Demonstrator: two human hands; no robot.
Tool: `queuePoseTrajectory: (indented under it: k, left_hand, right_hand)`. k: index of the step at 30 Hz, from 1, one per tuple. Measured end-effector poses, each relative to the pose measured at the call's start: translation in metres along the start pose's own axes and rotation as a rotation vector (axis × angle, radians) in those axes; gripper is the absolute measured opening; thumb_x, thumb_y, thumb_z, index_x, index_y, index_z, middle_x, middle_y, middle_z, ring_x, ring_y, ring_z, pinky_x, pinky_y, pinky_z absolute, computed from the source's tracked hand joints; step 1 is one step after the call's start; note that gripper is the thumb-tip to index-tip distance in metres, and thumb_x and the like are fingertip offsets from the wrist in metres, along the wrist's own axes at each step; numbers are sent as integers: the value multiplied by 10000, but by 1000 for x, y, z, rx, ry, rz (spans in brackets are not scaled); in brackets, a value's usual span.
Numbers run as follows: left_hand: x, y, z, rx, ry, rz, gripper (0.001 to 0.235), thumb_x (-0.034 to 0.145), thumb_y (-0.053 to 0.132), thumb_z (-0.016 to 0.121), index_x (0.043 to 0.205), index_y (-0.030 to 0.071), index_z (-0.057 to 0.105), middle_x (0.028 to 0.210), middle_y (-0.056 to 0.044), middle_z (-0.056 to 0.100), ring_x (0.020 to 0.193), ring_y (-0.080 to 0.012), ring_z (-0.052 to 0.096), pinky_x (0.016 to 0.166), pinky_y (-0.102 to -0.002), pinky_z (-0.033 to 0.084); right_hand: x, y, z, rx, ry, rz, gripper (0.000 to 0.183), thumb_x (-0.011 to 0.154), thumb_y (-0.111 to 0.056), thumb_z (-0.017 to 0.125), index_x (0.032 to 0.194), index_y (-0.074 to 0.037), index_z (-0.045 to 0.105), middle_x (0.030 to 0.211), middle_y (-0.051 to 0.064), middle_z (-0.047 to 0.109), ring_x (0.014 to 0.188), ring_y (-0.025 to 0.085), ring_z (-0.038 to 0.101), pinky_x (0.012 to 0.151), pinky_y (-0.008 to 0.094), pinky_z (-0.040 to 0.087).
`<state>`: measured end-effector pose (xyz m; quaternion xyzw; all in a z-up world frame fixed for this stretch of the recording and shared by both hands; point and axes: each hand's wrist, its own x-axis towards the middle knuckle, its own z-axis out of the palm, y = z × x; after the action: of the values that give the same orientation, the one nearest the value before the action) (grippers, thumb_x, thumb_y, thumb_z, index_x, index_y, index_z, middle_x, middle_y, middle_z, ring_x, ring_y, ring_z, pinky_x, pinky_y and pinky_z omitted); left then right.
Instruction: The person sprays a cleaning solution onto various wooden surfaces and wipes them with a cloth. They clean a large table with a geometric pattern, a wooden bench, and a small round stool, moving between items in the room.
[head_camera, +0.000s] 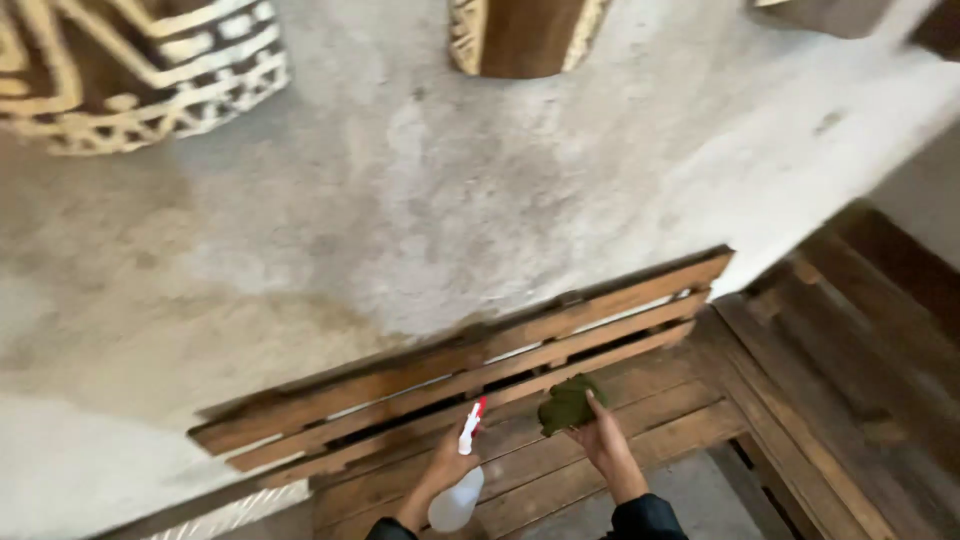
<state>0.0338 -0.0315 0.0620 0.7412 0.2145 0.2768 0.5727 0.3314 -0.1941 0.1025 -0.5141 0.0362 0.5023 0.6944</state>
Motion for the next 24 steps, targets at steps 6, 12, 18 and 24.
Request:
queuePoseTrajectory:
  k: [6,12,18,24]
  left_hand:
    - [41,52,37,167,-202,-161,642,686,59,718,1318,144,648,891,-79,710,734,-196,608,729,-352,517]
    - [64,92,63,60,-332,-91,650,730,99,671,1377,154,676,794,-82,641,667,-157,504,629,-351,440]
    - [71,75,86,-18,-418,31,572,677,72,715,1248,43,676,872,-32,690,735,-134,610,665,-321,510]
    - [70,98,104,-129,-648,111,584,734,53,669,1316,11,649,1004,-17,717,829,-106,625,729,-268,503]
  right_hand:
    - [-82,-39,-1,251,-58,-239,611,979,-394,548,1492,-74,455,1458,136,562,1323,324,544,1106,515,426]
    - [-157,-58,20,243,122,-370,616,980,-386,576,1473,-34,465,1458,171,561,1314,355,559,1088,552,439]
    - [-171,-39,1,410,126,-417,570,941,-319,615,1447,-86,493,1444,134,571,1301,316,572,1085,510,463]
    - [-162,-16,-32,459,160,-473,485,974,-281,604,1395,-55,522,1403,181,606,1268,330,606,1071,488,478]
